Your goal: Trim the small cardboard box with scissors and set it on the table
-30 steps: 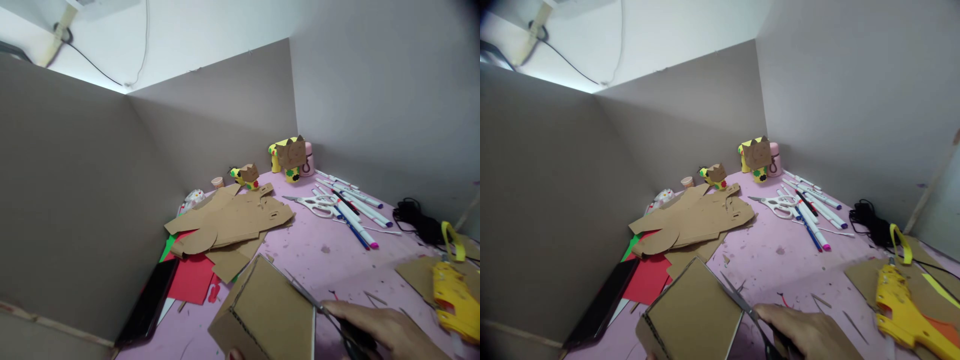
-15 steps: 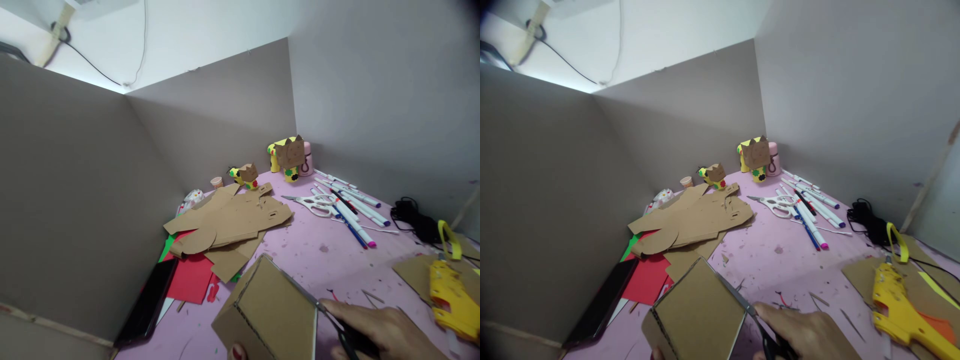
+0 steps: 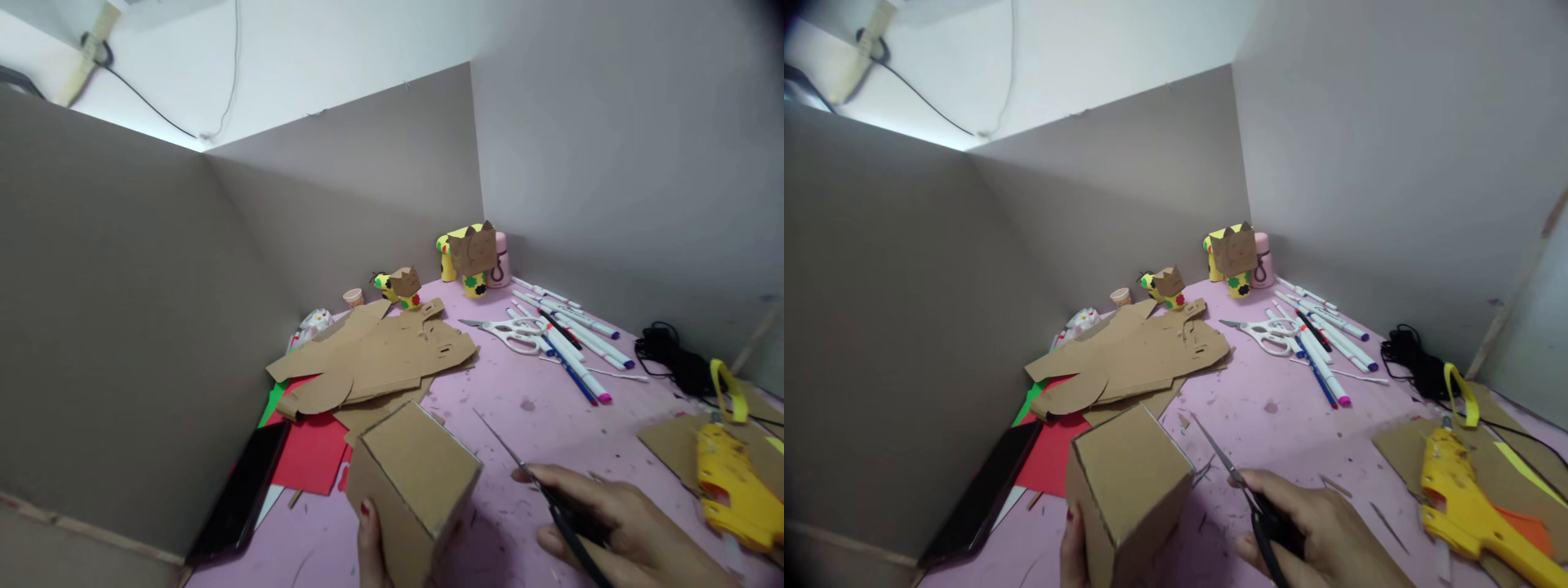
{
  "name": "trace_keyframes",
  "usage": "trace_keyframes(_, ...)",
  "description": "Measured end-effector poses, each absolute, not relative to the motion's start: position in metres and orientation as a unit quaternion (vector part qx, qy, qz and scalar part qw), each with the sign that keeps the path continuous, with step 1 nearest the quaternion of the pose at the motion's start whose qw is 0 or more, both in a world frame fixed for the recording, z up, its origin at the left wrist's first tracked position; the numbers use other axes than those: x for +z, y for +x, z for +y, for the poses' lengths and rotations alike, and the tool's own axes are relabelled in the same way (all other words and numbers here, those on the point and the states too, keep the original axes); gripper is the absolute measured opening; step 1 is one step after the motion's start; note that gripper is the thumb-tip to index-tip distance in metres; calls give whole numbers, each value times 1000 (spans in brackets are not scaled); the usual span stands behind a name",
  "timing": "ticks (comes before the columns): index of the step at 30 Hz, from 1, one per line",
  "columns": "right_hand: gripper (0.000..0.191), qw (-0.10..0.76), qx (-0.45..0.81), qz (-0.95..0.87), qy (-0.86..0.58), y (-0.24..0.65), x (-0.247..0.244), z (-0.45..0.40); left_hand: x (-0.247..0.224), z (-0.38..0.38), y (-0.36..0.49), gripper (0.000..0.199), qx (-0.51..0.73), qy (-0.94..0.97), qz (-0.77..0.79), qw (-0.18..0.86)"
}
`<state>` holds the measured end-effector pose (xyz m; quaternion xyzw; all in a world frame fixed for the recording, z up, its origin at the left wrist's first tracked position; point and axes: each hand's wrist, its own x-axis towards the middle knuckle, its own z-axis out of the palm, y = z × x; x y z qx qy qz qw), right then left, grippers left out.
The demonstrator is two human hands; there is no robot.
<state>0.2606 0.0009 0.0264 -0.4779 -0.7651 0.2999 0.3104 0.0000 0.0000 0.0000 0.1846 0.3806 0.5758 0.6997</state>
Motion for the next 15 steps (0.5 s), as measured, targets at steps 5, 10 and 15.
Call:
trace_keyframes(5, 25, 312, 309, -769, -465, 257, 30, 0, 23, 13, 24, 60, 465, 96, 237, 848)
trace_keyframes(10, 36, 287, 308, -773, -475, 258, 27, 1, 17, 15, 18, 67, 423, 98, 147, 889)
trace_keyframes(15, 39, 259, 321, -771, -486, 257, 24, 3, 15, 14, 17, 69, 412, 131, 139, 891)
